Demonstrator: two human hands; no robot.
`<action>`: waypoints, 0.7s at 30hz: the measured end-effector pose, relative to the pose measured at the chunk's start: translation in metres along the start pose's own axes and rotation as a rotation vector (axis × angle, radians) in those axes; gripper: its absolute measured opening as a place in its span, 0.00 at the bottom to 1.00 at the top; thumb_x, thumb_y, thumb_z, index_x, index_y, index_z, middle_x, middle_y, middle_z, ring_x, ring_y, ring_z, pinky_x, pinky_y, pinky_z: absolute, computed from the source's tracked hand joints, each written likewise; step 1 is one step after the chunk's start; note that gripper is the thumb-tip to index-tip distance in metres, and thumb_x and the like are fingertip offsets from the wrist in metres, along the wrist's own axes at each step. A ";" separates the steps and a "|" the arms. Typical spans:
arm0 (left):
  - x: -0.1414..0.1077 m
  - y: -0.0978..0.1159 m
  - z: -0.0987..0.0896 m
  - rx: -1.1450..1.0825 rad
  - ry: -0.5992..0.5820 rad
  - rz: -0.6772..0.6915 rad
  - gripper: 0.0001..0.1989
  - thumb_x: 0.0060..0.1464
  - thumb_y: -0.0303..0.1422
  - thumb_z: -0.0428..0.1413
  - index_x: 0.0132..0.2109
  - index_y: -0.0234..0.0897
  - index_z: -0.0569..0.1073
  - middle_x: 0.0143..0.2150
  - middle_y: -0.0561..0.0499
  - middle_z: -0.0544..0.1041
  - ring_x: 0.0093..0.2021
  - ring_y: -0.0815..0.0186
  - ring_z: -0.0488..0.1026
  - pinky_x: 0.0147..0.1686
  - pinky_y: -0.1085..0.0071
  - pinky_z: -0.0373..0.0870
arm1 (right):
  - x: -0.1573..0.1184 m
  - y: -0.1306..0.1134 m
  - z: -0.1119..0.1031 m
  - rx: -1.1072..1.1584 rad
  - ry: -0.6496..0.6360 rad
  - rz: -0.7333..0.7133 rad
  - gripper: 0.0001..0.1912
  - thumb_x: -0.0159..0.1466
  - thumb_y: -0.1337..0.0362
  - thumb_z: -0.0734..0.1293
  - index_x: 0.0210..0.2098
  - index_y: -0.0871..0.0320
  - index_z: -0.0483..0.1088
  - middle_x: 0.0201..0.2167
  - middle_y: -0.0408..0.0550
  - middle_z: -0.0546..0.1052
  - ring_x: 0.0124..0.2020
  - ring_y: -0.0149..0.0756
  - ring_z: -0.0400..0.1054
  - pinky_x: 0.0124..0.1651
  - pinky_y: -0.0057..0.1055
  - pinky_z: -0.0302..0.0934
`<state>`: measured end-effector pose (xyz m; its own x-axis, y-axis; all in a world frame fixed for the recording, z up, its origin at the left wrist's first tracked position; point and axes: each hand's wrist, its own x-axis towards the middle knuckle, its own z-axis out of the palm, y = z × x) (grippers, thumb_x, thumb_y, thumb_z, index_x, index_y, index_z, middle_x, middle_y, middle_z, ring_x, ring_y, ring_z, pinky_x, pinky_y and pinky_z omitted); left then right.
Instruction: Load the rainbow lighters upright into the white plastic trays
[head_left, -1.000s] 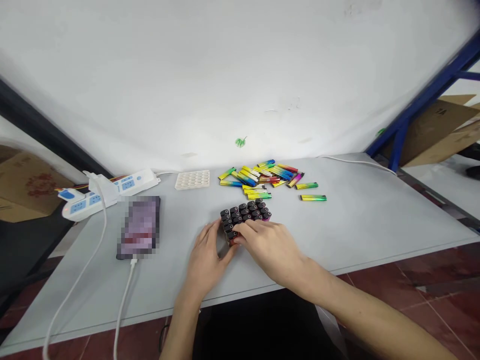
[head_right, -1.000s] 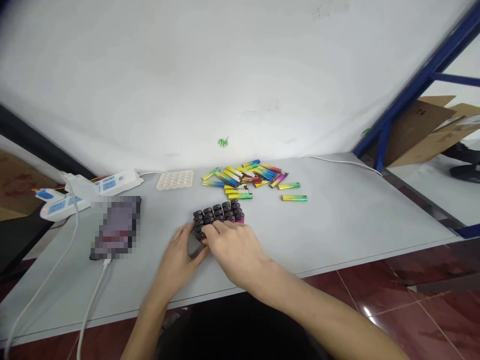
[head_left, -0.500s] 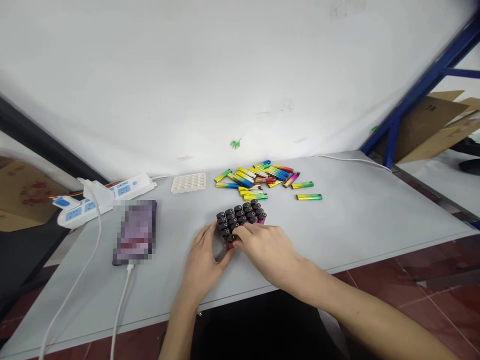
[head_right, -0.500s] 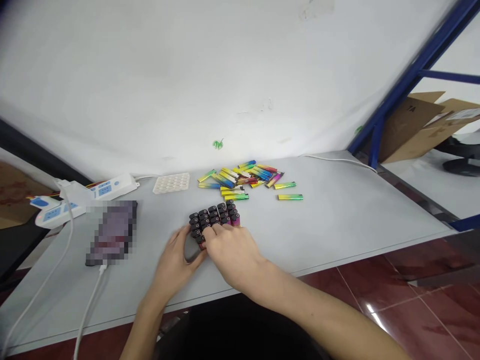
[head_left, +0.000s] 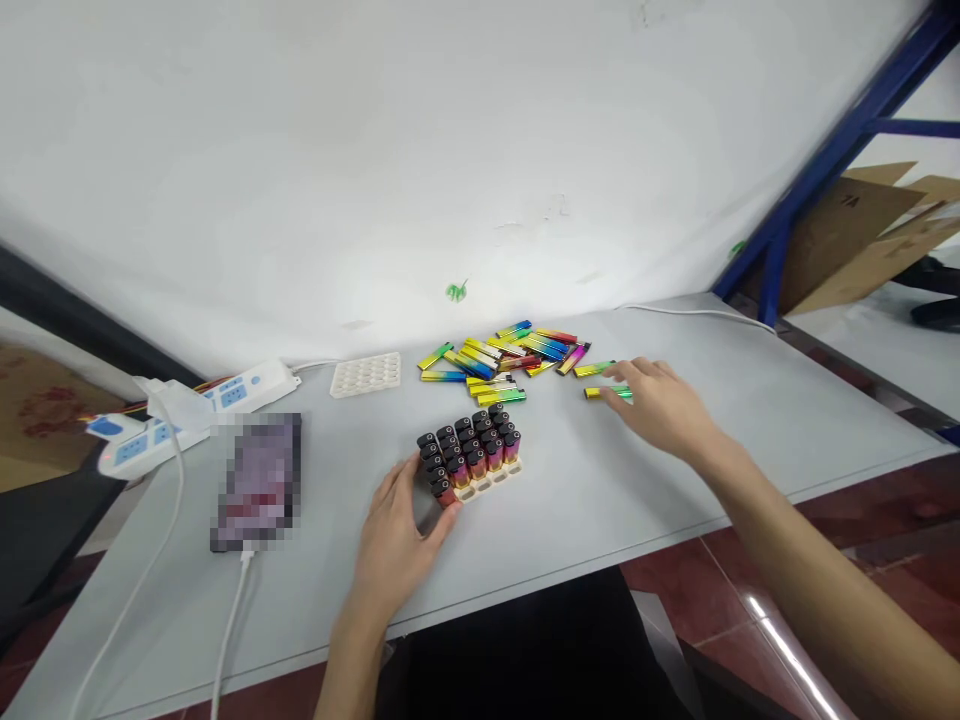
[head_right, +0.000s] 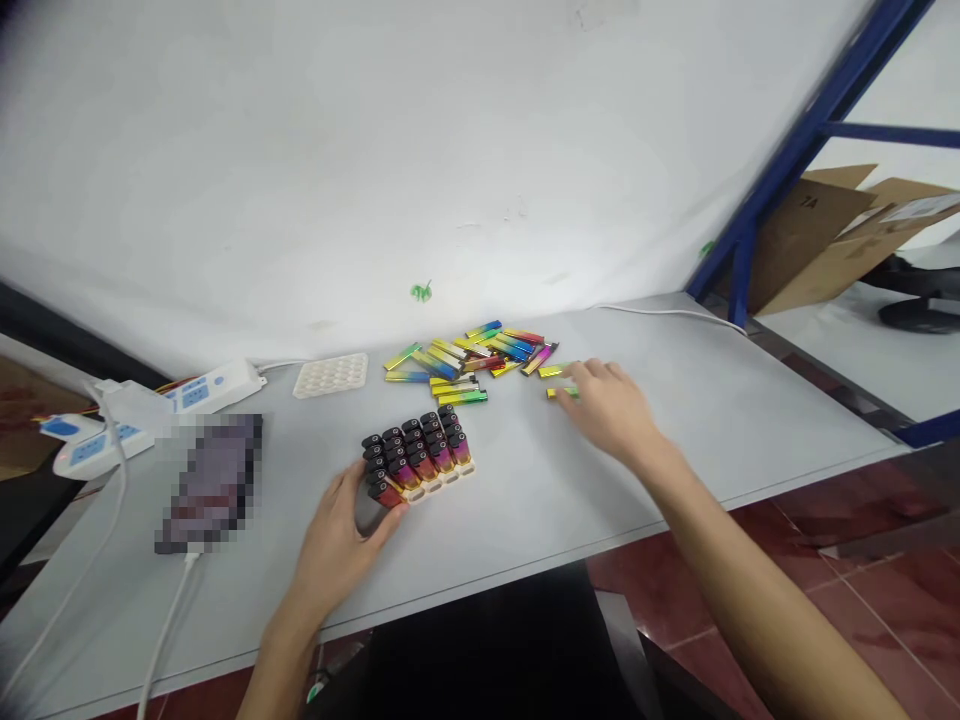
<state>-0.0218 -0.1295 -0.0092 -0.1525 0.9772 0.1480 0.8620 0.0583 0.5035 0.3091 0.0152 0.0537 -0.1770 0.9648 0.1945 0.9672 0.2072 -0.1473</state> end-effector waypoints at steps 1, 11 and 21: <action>0.000 0.000 0.000 -0.003 0.001 -0.006 0.34 0.59 0.47 0.54 0.67 0.37 0.57 0.63 0.40 0.68 0.65 0.48 0.62 0.62 0.47 0.63 | 0.005 0.020 0.008 -0.065 -0.023 0.024 0.19 0.64 0.56 0.63 0.51 0.58 0.72 0.49 0.60 0.75 0.50 0.56 0.67 0.46 0.44 0.60; 0.001 -0.005 0.003 -0.013 0.009 -0.030 0.35 0.57 0.48 0.55 0.66 0.36 0.58 0.62 0.40 0.69 0.65 0.47 0.63 0.62 0.45 0.64 | 0.012 0.040 0.018 0.825 -0.058 0.017 0.18 0.62 0.47 0.67 0.40 0.54 0.69 0.44 0.51 0.78 0.46 0.45 0.72 0.51 0.43 0.63; -0.001 -0.003 0.001 -0.002 0.013 -0.028 0.33 0.57 0.46 0.56 0.65 0.37 0.60 0.62 0.41 0.70 0.65 0.47 0.63 0.61 0.46 0.65 | 0.056 -0.048 0.048 1.601 -0.195 0.144 0.19 0.63 0.44 0.65 0.38 0.53 0.65 0.18 0.33 0.57 0.15 0.24 0.45 0.18 0.24 0.41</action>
<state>-0.0239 -0.1303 -0.0123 -0.1827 0.9725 0.1445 0.8561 0.0851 0.5097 0.2437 0.0666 0.0247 -0.2468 0.9690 -0.0110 -0.1722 -0.0550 -0.9835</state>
